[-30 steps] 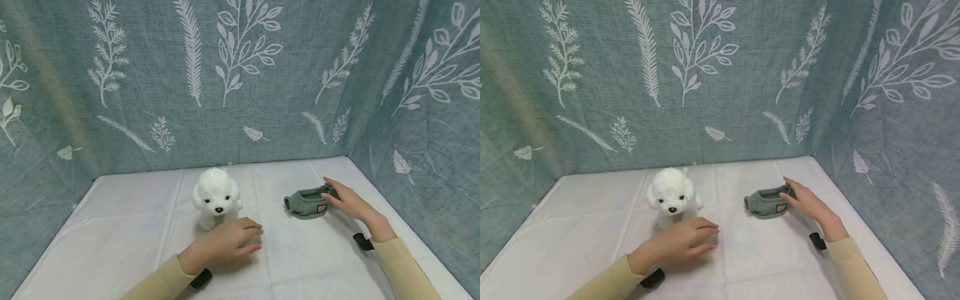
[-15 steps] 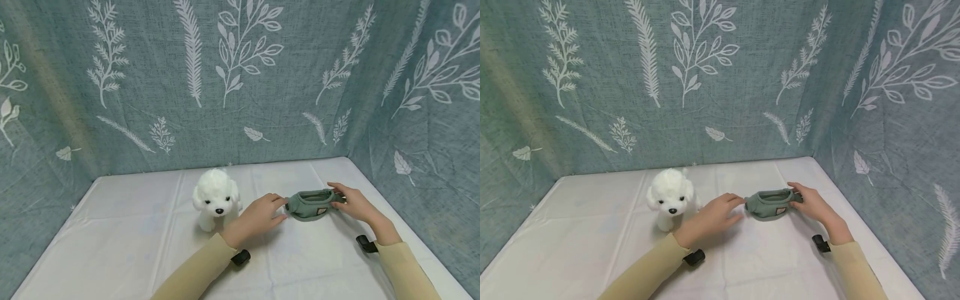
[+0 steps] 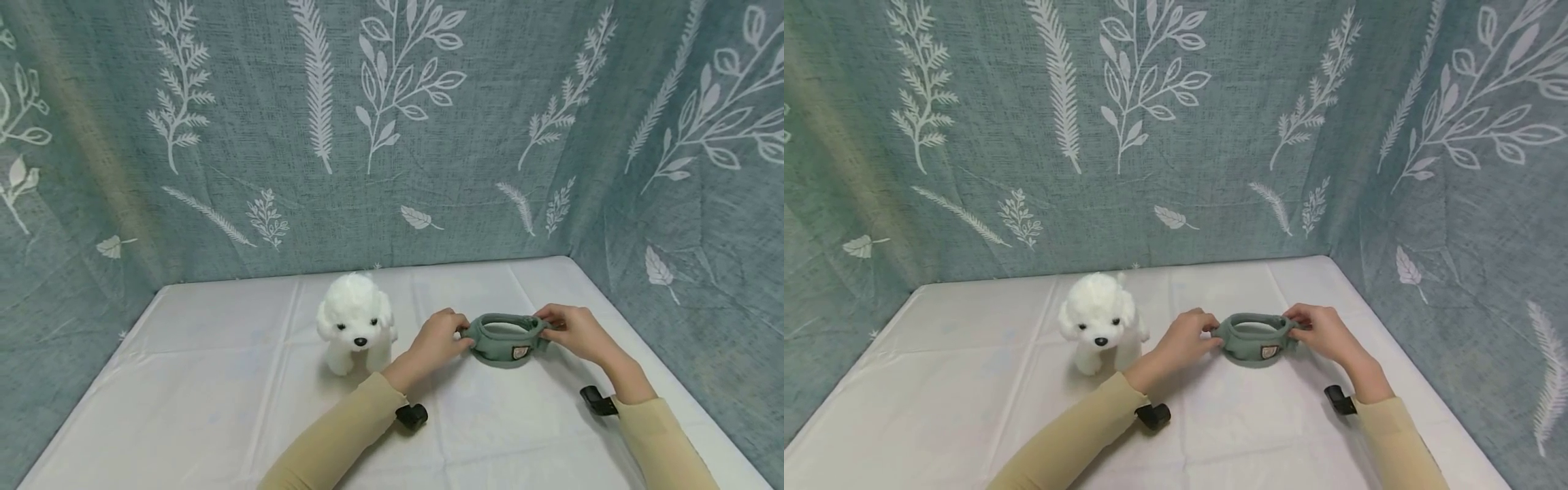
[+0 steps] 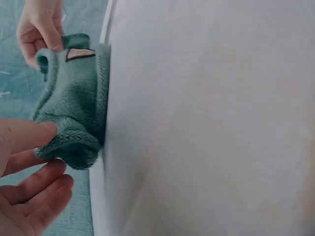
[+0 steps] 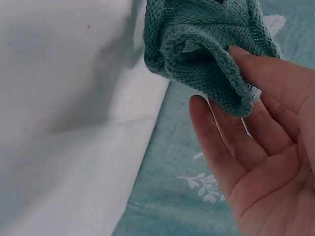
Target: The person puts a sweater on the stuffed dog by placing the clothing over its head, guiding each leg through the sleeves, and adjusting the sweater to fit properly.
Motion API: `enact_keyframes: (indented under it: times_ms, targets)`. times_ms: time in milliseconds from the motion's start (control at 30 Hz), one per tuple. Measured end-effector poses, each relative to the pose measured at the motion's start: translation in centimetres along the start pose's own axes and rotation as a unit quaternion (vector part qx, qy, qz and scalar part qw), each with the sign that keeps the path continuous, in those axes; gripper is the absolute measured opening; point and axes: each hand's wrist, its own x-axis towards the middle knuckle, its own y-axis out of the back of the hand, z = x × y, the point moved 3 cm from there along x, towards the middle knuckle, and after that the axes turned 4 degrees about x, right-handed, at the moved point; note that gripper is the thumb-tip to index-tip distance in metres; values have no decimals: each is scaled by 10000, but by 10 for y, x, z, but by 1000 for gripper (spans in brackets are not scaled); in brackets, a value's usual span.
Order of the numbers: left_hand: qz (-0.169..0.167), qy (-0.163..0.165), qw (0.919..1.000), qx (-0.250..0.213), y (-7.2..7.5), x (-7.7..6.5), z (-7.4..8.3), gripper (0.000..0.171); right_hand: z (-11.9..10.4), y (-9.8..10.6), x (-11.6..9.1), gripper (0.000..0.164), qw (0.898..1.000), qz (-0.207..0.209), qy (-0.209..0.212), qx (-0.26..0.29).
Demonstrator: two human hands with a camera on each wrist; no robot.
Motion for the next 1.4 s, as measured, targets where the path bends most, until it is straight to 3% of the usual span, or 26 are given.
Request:
enact_keyframes:
  times_ms: [167,267,500,633,900,1133,1400]
  targets:
    - [10,270,9993,-252,-2,-4,-3,8,-4,0,0,18,9998,-81,33,156]
    - [75,274,9988,-388,1,-7,-2,3,-9,3,0,18,9996,-69,49,286]
    - [598,-110,9966,-562,25,-20,9,4,-26,14,1,17,9990,46,71,448]
    - [1041,-401,9912,-709,40,-31,17,5,-41,22,2,16,9974,186,213,657]
    - [2185,-1113,9658,-841,96,-58,30,7,-83,31,11,16,9856,626,893,1293]
    - [2923,-1146,9475,-611,148,-74,19,9,-124,25,34,19,9768,1036,1154,1473]
    - [3479,-1094,9311,-89,196,-91,-7,12,-173,11,64,21,9731,962,1298,1642]
